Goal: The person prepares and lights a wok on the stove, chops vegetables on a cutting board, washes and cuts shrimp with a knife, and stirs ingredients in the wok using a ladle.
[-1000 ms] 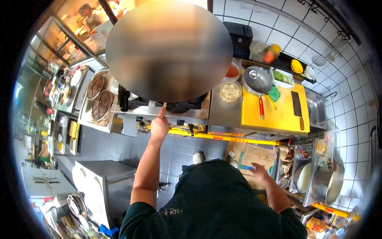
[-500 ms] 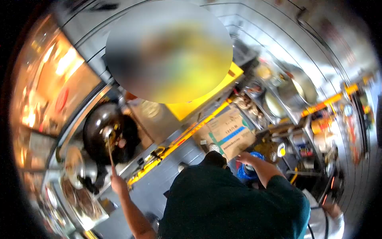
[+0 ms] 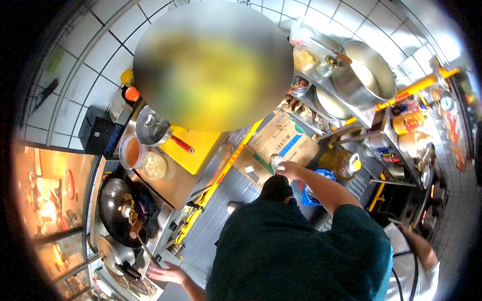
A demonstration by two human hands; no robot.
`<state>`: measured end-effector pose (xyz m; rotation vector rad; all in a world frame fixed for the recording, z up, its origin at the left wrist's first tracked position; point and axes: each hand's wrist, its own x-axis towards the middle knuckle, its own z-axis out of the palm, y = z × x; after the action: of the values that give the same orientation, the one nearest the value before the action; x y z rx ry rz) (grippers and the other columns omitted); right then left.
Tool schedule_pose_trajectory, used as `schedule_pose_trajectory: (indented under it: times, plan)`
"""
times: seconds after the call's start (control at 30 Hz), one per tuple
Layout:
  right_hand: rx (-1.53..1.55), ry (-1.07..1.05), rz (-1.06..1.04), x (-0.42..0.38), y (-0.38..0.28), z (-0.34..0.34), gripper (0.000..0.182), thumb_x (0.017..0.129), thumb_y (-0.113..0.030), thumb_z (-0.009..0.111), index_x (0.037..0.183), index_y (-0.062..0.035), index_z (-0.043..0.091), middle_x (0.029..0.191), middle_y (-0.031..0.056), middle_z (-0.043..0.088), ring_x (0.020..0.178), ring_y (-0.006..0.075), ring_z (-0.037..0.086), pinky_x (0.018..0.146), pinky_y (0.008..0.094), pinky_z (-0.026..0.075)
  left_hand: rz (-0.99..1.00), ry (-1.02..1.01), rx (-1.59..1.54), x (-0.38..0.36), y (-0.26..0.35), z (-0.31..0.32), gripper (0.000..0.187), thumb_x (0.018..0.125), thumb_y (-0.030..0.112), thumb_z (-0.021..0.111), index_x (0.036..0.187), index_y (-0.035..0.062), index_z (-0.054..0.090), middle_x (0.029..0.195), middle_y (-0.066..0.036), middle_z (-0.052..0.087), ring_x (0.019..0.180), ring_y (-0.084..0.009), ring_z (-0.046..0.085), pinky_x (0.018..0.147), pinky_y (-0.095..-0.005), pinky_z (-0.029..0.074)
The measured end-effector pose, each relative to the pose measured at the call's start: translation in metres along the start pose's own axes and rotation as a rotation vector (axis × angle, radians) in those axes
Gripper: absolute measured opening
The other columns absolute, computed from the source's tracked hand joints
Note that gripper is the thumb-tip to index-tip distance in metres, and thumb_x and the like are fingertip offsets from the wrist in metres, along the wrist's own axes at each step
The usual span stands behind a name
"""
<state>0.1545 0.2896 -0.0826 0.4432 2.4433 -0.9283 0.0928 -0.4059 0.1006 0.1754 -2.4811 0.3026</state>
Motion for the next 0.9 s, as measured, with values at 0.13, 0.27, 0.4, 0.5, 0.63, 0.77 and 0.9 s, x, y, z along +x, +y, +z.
schedule_pose_trajectory:
  times: [0.13, 0.27, 0.4, 0.5, 0.63, 0.77, 0.9]
  plan:
    - [0.280, 0.151, 0.065, 0.045, 0.023, -0.046, 0.059, 0.088, -0.037, 0.070, 0.135, -0.0048, 0.055, 0.127, 0.0196, 0.063, 0.117, 0.0345, 0.060, 0.100, 0.0418, 0.048, 0.142, -0.269, -0.284, -0.038, 0.165, -0.036, 0.078, 0.086, 0.023, 0.070, 0.152, 0.0046, 0.032, 0.156, -0.026, 0.027, 0.145, -0.0468, 0.023, 0.117, -0.0600, 0.023]
    - [0.193, 0.517, -0.193, 0.095, -0.020, -0.161, 0.053, 0.092, -0.028, 0.061, 0.135, 0.0015, 0.050, 0.137, 0.0268, 0.052, 0.127, 0.0407, 0.049, 0.108, 0.0456, 0.040, 0.070, -0.580, -0.748, -0.049, 0.319, -0.064, 0.074, 0.079, 0.010, 0.071, 0.146, 0.0024, 0.040, 0.154, -0.026, 0.030, 0.145, -0.0472, 0.024, 0.116, -0.0575, 0.026]
    - [0.095, 0.600, -0.377, 0.161, -0.085, -0.261, 0.052, 0.091, -0.022, 0.064, 0.137, -0.0037, 0.049, 0.136, 0.0238, 0.053, 0.124, 0.0408, 0.051, 0.105, 0.0487, 0.042, 0.246, -0.695, -0.701, -0.005, 0.417, -0.113, 0.070, 0.081, 0.007, 0.069, 0.144, 0.0013, 0.041, 0.152, -0.027, 0.032, 0.143, -0.0484, 0.027, 0.115, -0.0577, 0.028]
    - [-0.090, 0.637, -0.317, 0.209, -0.111, -0.283, 0.057, 0.090, -0.021, 0.065, 0.141, -0.0079, 0.046, 0.137, 0.0216, 0.053, 0.125, 0.0393, 0.051, 0.104, 0.0472, 0.043, 0.280, -0.700, -0.757, 0.002, 0.449, -0.121, 0.069, 0.081, 0.002, 0.067, 0.145, 0.0014, 0.040, 0.149, -0.026, 0.036, 0.141, -0.0480, 0.032, 0.114, -0.0579, 0.029]
    - [-0.201, 0.485, -0.267, 0.247, -0.128, -0.262, 0.061, 0.077, -0.005, 0.064, 0.136, -0.0043, 0.048, 0.116, 0.0222, 0.059, 0.105, 0.0350, 0.060, 0.089, 0.0483, 0.049, 0.314, -0.703, -0.781, 0.025, 0.471, -0.131, 0.069, 0.082, 0.001, 0.066, 0.145, 0.0012, 0.039, 0.148, -0.026, 0.038, 0.140, -0.0472, 0.033, 0.114, -0.0562, 0.030]
    - [-0.069, 0.249, -0.457, 0.211, -0.144, -0.245, 0.055, 0.085, -0.015, 0.063, 0.137, -0.0028, 0.048, 0.122, 0.0220, 0.058, 0.111, 0.0368, 0.059, 0.094, 0.0480, 0.048, 0.383, -0.711, -0.815, 0.053, 0.484, -0.116, 0.067, 0.083, 0.004, 0.066, 0.144, -0.0002, 0.040, 0.147, -0.027, 0.039, 0.139, -0.0469, 0.034, 0.114, -0.0558, 0.030]
    - [0.100, 0.327, -0.625, 0.181, -0.112, -0.198, 0.053, 0.090, -0.023, 0.062, 0.137, -0.0029, 0.047, 0.136, 0.0223, 0.053, 0.124, 0.0389, 0.053, 0.104, 0.0471, 0.044, 0.487, -0.772, -0.809, 0.095, 0.511, -0.095, 0.063, 0.085, 0.008, 0.066, 0.143, -0.0016, 0.042, 0.147, -0.029, 0.038, 0.138, -0.0459, 0.035, 0.115, -0.0539, 0.030]
